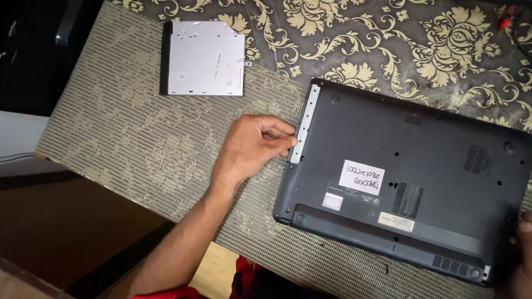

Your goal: The person is unscrewing the back cover of a laptop, removing it to reveal the internal components, and then replacing the cover and screwing it back in.

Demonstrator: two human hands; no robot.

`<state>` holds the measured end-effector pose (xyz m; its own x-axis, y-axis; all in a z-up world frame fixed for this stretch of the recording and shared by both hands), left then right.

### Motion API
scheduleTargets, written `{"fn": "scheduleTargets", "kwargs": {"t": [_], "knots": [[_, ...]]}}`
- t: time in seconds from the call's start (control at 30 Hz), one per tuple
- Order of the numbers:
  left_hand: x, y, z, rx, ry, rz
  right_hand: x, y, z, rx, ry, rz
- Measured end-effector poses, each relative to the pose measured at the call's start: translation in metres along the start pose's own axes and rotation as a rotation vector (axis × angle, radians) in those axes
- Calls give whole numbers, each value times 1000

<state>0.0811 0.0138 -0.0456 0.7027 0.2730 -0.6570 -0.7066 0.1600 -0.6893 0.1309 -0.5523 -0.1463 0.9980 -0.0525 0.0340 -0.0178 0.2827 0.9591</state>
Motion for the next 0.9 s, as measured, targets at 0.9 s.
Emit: {"fn": "scheduleTargets", "kwargs": {"t": [0.9], "knots": [[-10, -6, -3, 144, 17, -47, -1, 28, -14, -54, 29, 8]]}}
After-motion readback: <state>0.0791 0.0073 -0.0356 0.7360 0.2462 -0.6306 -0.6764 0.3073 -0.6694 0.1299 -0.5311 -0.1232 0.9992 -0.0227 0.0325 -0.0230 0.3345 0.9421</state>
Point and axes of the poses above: each hand's wrist, its own x-axis towards the middle knuckle, its own z-axis out of the back of the hand, y = z × x, the point moved 9 cm from there along x, towards the middle knuckle, and after that the axes turned 15 degrees about z, right-handed, at the moved point
